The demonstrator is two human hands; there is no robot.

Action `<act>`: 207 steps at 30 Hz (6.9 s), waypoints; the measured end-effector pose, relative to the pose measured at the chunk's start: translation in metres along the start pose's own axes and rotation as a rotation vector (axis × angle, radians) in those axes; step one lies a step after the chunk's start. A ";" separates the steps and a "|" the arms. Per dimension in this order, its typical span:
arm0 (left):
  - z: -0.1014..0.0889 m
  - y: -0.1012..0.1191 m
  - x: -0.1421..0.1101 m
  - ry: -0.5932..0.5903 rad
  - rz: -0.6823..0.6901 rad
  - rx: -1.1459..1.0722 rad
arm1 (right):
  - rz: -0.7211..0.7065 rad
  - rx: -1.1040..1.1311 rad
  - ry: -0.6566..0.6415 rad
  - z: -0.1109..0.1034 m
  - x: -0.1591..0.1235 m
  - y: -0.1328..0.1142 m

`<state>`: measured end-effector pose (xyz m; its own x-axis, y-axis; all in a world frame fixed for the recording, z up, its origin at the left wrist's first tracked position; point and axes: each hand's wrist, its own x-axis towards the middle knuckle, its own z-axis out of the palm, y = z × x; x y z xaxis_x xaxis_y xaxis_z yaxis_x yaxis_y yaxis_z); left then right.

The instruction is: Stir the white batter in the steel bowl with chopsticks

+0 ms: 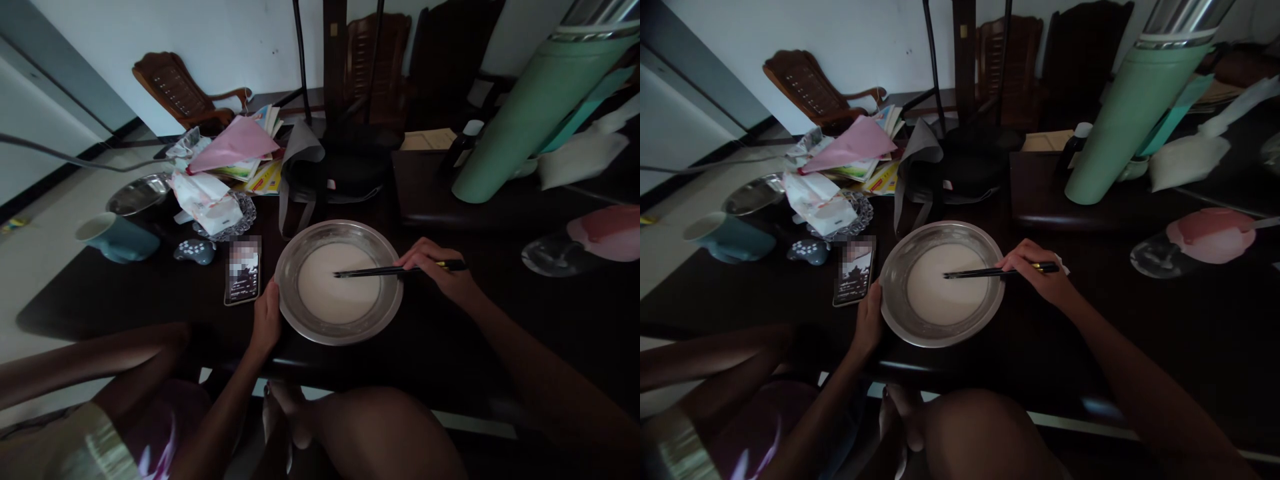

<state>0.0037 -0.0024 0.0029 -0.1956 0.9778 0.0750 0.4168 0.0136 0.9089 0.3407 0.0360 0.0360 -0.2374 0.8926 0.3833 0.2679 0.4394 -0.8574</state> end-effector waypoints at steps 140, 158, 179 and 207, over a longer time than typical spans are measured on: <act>0.002 -0.007 0.003 0.087 0.046 0.080 | -0.023 0.001 -0.009 0.001 0.001 -0.004; 0.002 -0.009 0.003 0.064 0.056 0.103 | -0.049 0.000 -0.049 0.000 0.000 0.002; 0.003 -0.002 0.002 0.054 0.058 0.042 | -0.037 0.010 -0.011 -0.001 0.000 0.001; 0.002 0.000 0.001 0.044 0.026 0.016 | -0.041 -0.022 -0.070 0.000 0.000 0.000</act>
<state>0.0053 -0.0008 0.0019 -0.2234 0.9677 0.1171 0.4365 -0.0081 0.8997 0.3409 0.0357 0.0364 -0.3132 0.8650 0.3919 0.2770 0.4780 -0.8336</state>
